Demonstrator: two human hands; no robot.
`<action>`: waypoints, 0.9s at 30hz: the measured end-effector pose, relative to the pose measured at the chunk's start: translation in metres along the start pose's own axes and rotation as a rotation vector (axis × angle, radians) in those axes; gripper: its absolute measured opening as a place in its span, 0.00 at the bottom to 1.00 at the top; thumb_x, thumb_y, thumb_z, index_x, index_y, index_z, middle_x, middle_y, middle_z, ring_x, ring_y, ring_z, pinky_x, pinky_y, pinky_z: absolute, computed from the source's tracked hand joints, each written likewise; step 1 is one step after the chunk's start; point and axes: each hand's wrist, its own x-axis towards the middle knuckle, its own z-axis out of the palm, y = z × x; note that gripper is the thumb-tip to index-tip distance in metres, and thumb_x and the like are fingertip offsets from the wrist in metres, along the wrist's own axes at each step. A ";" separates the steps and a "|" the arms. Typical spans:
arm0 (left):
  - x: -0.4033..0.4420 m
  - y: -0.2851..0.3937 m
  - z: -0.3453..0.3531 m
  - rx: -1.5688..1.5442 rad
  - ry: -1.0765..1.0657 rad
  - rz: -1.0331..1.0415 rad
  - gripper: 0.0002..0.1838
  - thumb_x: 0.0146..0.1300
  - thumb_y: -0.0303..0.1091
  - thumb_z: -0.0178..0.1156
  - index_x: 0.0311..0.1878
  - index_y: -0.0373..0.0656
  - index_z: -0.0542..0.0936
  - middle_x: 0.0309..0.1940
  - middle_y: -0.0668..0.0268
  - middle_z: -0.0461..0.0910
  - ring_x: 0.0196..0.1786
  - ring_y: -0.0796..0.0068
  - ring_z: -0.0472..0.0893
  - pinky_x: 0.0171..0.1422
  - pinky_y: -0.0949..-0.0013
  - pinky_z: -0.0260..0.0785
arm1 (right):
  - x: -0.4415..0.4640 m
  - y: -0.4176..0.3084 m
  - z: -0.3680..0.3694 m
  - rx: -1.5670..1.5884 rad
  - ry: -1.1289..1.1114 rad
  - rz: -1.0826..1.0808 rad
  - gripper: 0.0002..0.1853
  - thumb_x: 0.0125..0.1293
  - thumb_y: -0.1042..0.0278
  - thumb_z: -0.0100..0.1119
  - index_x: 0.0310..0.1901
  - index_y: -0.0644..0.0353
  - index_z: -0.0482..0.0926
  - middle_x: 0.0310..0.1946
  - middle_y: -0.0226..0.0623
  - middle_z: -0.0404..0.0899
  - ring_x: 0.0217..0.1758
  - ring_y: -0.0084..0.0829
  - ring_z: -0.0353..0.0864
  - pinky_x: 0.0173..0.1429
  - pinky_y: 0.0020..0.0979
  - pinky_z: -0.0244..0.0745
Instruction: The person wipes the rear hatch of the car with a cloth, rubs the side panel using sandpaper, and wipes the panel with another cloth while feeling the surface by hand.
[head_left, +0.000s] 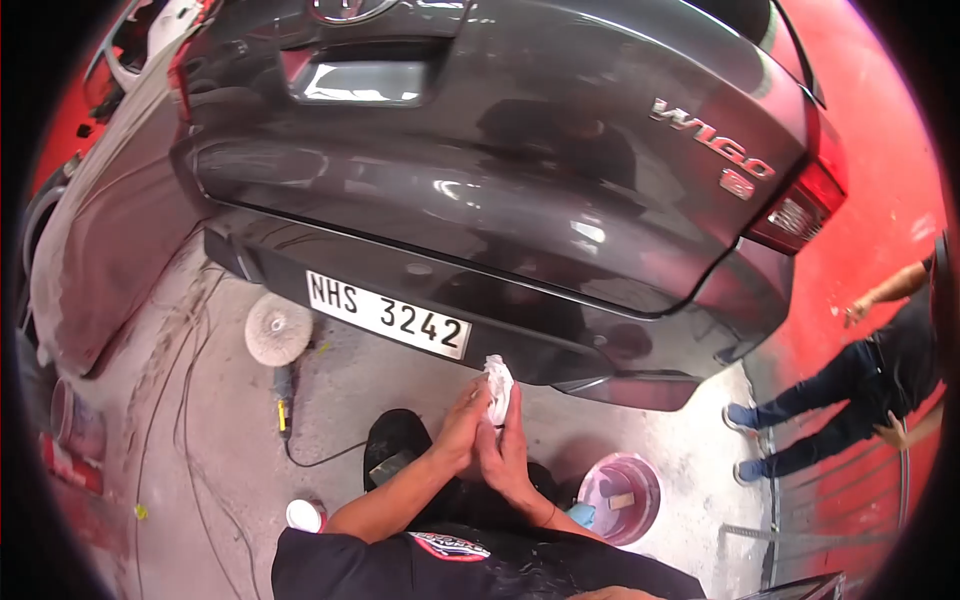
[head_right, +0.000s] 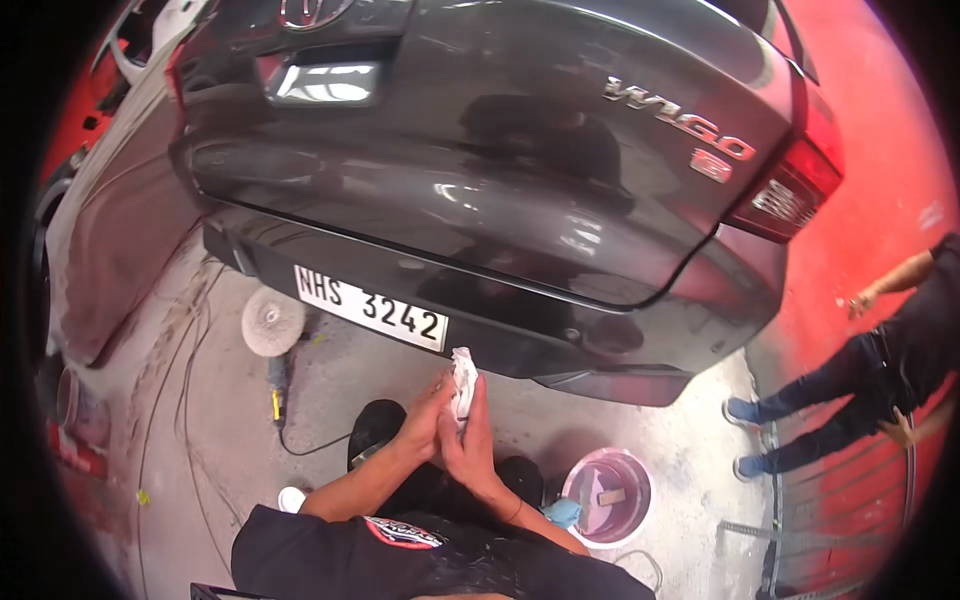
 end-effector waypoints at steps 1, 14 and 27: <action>-0.001 0.002 -0.002 -0.001 -0.012 -0.023 0.20 0.76 0.33 0.51 0.68 0.41 0.67 0.57 0.62 0.75 0.61 0.74 0.75 0.65 0.68 0.68 | -0.001 0.007 0.004 0.158 0.041 0.173 0.42 0.69 0.62 0.58 0.75 0.68 0.44 0.67 0.59 0.66 0.69 0.49 0.69 0.71 0.40 0.63; -0.033 0.059 -0.063 0.241 -0.161 0.132 0.21 0.58 0.13 0.48 0.54 0.37 0.77 0.49 0.62 0.79 0.49 0.75 0.79 0.55 0.73 0.72 | 0.034 -0.020 -0.056 1.131 0.092 0.537 0.13 0.63 0.73 0.49 0.50 0.62 0.72 0.49 0.44 0.80 0.54 0.42 0.81 0.61 0.41 0.78; -0.065 -0.002 -0.089 0.259 0.278 -0.240 0.39 0.71 0.64 0.47 0.70 0.38 0.66 0.63 0.56 0.71 0.66 0.60 0.71 0.72 0.56 0.60 | 0.035 -0.030 -0.039 0.880 -0.343 0.532 0.24 0.54 0.78 0.45 0.54 0.68 0.76 0.48 0.45 0.81 0.48 0.35 0.83 0.55 0.32 0.79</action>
